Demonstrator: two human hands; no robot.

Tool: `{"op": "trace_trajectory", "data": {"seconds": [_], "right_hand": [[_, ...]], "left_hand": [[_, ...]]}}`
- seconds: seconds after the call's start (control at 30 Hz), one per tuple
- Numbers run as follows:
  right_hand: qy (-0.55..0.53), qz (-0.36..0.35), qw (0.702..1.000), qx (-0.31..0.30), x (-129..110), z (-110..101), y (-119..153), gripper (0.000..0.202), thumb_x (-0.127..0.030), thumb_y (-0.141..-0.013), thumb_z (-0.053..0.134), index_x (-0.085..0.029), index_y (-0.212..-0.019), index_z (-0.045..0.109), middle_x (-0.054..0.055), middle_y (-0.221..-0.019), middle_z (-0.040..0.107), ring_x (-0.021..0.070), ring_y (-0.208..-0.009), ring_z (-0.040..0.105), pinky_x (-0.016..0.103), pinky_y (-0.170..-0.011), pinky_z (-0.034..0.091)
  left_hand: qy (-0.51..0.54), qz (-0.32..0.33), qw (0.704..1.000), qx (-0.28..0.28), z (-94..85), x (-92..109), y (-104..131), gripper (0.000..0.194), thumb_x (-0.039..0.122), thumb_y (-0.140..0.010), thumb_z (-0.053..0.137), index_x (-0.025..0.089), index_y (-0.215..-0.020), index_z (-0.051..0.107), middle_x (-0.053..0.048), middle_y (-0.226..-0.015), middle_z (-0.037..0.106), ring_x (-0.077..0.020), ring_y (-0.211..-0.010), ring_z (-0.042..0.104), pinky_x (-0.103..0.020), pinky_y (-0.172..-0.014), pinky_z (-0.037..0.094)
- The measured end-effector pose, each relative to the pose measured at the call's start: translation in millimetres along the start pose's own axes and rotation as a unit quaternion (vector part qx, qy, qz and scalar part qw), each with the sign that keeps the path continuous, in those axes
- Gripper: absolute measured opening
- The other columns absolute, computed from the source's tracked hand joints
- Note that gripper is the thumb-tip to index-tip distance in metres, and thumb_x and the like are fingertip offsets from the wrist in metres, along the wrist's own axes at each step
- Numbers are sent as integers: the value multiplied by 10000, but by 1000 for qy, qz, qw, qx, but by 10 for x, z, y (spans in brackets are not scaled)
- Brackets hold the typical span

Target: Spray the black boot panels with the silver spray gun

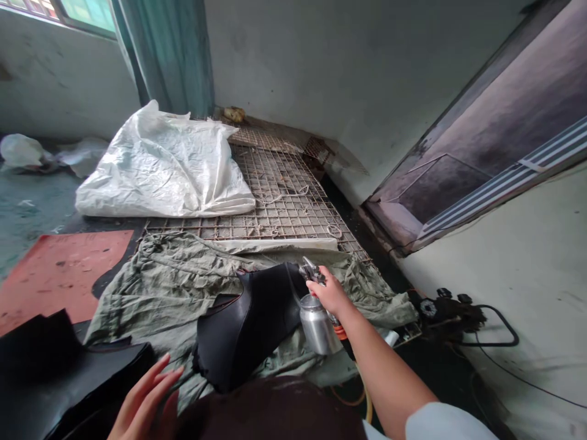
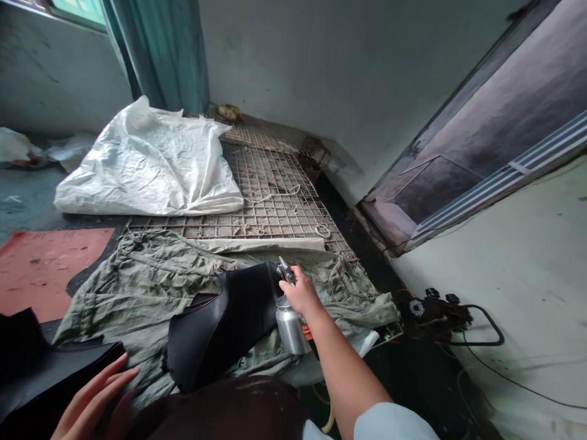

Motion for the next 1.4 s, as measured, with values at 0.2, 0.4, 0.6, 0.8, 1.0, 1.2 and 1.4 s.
{"op": "trace_trajectory", "data": {"seconds": [0.2, 0.4, 0.6, 0.8, 1.0, 1.2, 1.4], "right_hand": [[39, -126, 985, -112, -263, -7, 356, 279, -317, -745, 516, -208, -1001, 509, -28, -706, 568, 139, -628, 532, 258, -626, 410], [38, -177, 960, -215, -399, 155, 507, 243, -290, -760, 505, -206, -988, 504, -42, -668, 557, 132, -614, 524, 242, -612, 400], [63, -187, 944, -264, -309, 205, 578, 237, -285, -749, 506, -199, -970, 508, -29, -709, 567, 130, -613, 519, 247, -608, 405], [23, -199, 914, -352, -214, 203, 710, 248, -270, -762, 516, -203, -1001, 511, -15, -792, 577, 128, -665, 519, 243, -629, 417], [16, -247, 874, -418, -280, 165, 909, 210, -240, -775, 508, -196, -979, 513, -34, -721, 511, 108, -633, 436, 220, -595, 370], [21, -285, 835, -471, -394, 133, 1088, 248, -238, -768, 525, -199, -1013, 519, -32, -732, 504, 108, -645, 431, 217, -595, 353], [-91, -223, 852, -465, -219, 67, 1074, 396, -225, -725, 526, -208, -1115, 459, 13, -903, 579, 156, -801, 526, 273, -721, 419]], "left_hand": [[-1, -17, 1000, 9, -51, 263, -22, 252, 213, -851, 458, 216, -1092, 531, -98, -1182, 530, -162, -871, 626, -251, -734, 533], [-9, -47, 999, 24, -175, 507, 95, 234, 173, -841, 471, 204, -1059, 548, -102, -1186, 523, -142, -843, 625, -238, -754, 528], [-43, -92, 994, 36, -309, 710, 362, 243, 173, -854, 453, 202, -1083, 526, -114, -1201, 502, -146, -859, 615, -250, -751, 527], [-61, -117, 991, 37, -335, 932, 584, 255, 143, -849, 461, 186, -1093, 521, -117, -1225, 482, -140, -883, 604, -244, -804, 501], [-74, -139, 985, 69, -440, 1163, 694, 266, 108, -833, 485, 184, -1085, 527, -116, -1210, 496, -146, -904, 598, -251, -801, 497], [-107, -122, 977, 142, -521, 1395, 756, 313, 50, -780, 539, 169, -1070, 548, -103, -1091, 577, -174, -947, 595, -272, -814, 498], [-83, -63, 988, 112, -366, 1507, 568, 276, 44, -787, 528, 179, -1026, 552, -68, -963, 621, -135, -853, 597, -244, -751, 500]]}}
Point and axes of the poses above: each hand's wrist, its own y-axis away from the middle knuckle, its own z-axis out of the palm, x = y × z, the point moved 2 cm from there along -y, towards the middle knuckle
